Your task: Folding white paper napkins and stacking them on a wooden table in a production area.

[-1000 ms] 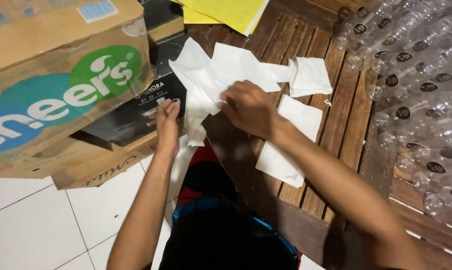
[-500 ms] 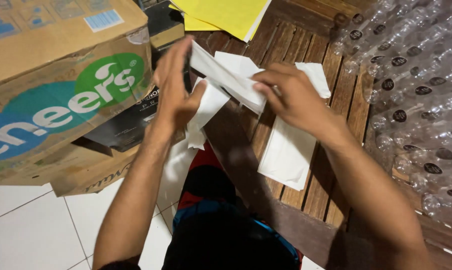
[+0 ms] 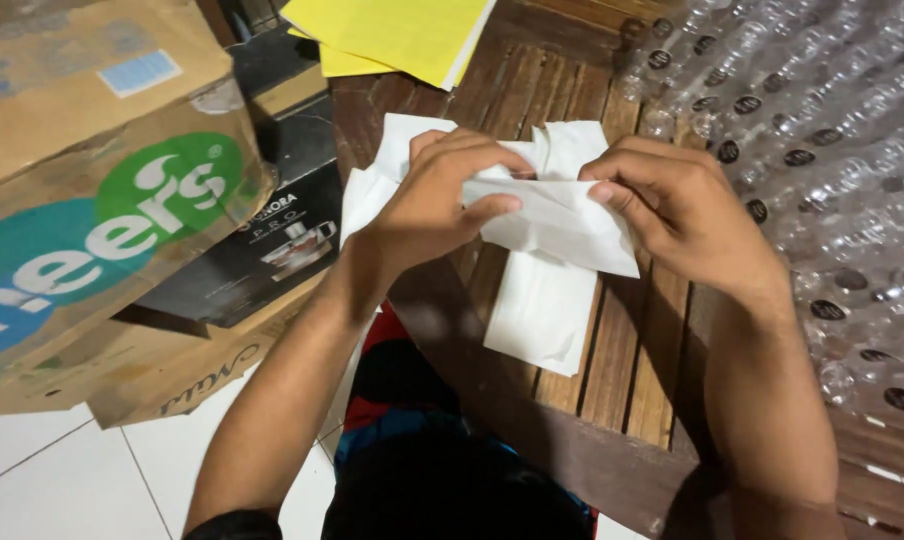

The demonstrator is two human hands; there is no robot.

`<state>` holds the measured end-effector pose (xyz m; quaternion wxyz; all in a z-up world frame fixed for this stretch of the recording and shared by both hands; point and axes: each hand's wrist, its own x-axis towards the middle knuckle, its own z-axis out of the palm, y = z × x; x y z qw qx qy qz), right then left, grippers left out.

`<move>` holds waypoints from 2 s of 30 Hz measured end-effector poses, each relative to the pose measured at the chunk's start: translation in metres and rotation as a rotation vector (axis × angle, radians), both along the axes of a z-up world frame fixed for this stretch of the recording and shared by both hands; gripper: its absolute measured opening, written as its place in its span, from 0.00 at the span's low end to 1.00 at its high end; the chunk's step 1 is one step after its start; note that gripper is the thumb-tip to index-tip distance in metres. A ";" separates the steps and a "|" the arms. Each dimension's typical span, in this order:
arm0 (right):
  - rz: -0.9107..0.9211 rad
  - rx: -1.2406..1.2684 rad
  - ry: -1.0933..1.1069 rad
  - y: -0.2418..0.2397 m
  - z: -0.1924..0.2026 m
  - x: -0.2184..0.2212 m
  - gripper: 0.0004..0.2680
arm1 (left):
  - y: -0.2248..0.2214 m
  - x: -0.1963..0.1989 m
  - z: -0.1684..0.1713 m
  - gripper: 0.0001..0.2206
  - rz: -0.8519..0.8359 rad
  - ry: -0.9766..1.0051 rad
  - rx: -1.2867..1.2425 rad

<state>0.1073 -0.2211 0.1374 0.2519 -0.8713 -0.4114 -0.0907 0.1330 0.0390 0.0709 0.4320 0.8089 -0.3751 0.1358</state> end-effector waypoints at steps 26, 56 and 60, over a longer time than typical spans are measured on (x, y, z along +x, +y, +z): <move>-0.144 0.364 0.087 -0.055 -0.012 0.013 0.03 | 0.003 -0.034 0.020 0.06 0.364 0.114 -0.151; -0.101 0.076 0.506 -0.017 -0.018 0.019 0.06 | -0.062 -0.066 -0.072 0.18 -0.237 0.926 -0.590; -0.117 0.093 0.413 -0.049 -0.036 0.040 0.05 | -0.051 -0.099 -0.055 0.15 0.019 0.567 -0.398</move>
